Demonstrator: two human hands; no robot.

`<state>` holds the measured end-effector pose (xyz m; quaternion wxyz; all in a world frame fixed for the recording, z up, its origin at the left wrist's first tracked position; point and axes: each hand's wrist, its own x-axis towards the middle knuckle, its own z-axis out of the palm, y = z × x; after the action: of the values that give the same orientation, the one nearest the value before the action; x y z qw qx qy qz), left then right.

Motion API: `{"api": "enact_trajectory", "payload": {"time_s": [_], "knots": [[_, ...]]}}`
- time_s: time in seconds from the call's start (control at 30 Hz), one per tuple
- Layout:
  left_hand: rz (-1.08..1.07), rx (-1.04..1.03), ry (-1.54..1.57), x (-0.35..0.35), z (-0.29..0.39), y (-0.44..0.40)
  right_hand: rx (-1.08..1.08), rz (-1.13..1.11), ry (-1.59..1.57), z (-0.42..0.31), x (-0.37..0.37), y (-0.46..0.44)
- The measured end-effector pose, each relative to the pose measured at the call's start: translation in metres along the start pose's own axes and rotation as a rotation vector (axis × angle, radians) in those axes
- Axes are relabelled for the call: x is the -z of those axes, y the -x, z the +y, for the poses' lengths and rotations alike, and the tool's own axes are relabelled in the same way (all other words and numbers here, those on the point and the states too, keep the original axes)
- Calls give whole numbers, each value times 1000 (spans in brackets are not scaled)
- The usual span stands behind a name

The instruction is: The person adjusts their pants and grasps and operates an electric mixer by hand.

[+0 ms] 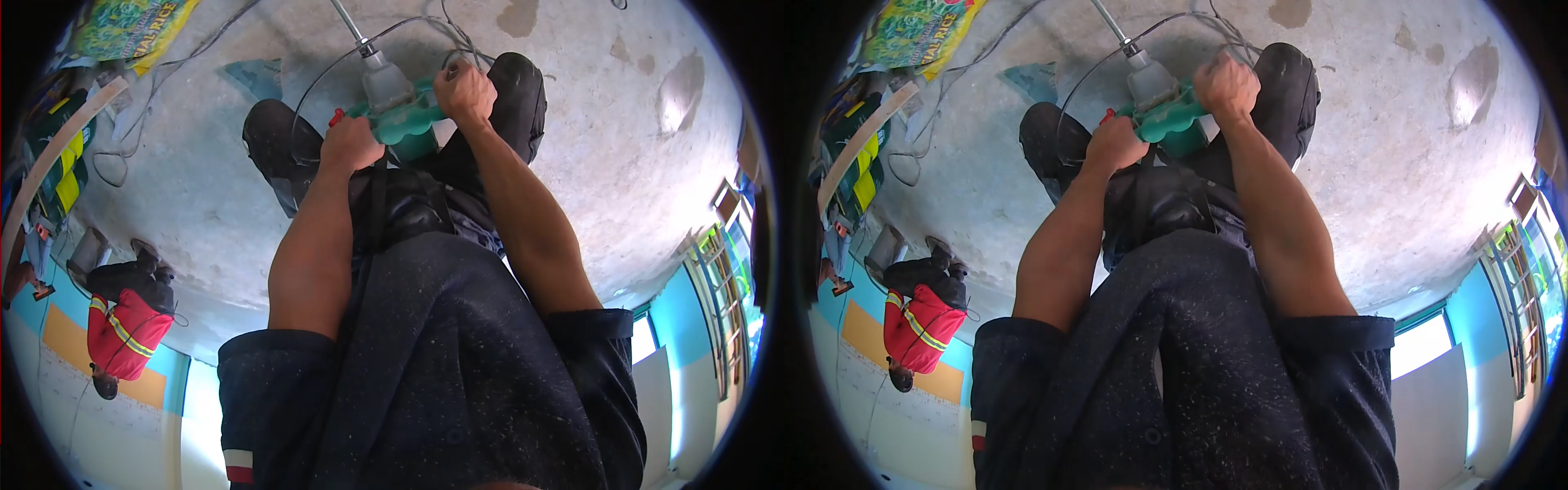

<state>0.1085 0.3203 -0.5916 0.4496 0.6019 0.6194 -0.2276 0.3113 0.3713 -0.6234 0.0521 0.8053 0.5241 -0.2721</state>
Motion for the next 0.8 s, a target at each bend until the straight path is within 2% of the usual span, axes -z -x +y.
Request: {"api": "enact_trajectory", "payload": {"time_s": [0.8], "knots": [[-24,-51,18,-3,-8,-7,-105,-178,85,-20,18,-1]]}}
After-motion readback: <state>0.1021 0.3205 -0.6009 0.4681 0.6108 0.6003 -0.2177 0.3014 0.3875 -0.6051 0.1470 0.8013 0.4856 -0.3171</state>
